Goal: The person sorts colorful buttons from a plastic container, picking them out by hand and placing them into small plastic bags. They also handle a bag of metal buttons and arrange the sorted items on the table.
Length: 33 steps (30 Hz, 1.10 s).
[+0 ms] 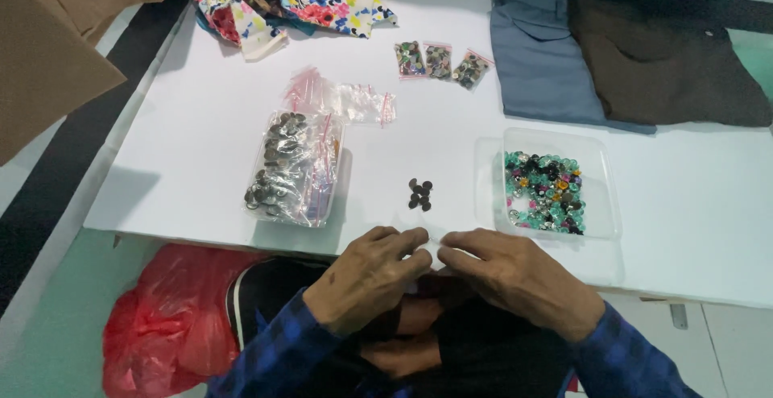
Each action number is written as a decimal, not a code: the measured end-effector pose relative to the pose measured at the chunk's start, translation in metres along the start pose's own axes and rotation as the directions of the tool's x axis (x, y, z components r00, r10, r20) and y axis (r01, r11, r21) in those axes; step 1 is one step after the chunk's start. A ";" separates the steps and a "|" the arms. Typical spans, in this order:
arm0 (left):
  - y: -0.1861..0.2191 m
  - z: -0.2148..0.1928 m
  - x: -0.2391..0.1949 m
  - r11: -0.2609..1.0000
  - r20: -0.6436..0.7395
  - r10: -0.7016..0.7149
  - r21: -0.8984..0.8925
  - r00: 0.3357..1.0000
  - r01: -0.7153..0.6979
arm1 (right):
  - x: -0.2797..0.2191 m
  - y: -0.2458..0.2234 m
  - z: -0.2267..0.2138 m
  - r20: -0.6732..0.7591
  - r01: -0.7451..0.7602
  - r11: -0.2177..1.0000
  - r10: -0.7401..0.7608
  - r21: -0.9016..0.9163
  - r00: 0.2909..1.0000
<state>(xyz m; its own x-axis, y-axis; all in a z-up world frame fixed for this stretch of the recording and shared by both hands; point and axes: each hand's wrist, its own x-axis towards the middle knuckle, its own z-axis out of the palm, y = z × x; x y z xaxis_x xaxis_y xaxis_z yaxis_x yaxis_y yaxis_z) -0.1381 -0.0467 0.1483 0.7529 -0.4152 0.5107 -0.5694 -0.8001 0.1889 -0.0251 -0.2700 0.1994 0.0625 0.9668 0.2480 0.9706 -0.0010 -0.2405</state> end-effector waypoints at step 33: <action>-0.069 -0.013 -0.013 0.932 0.073 -0.359 0.082 0.930 0.353 | 0.069 0.104 0.109 0.094 -0.678 0.728 0.685 -0.098 0.722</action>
<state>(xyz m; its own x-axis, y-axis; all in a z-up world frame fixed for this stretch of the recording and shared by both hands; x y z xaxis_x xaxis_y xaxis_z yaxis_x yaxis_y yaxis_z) -0.1131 0.0198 0.1393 0.9291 -0.1306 0.3459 -0.2376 -0.9278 0.2877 0.0549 -0.1760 0.0893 0.6883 0.7217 -0.0739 0.6875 -0.6813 -0.2514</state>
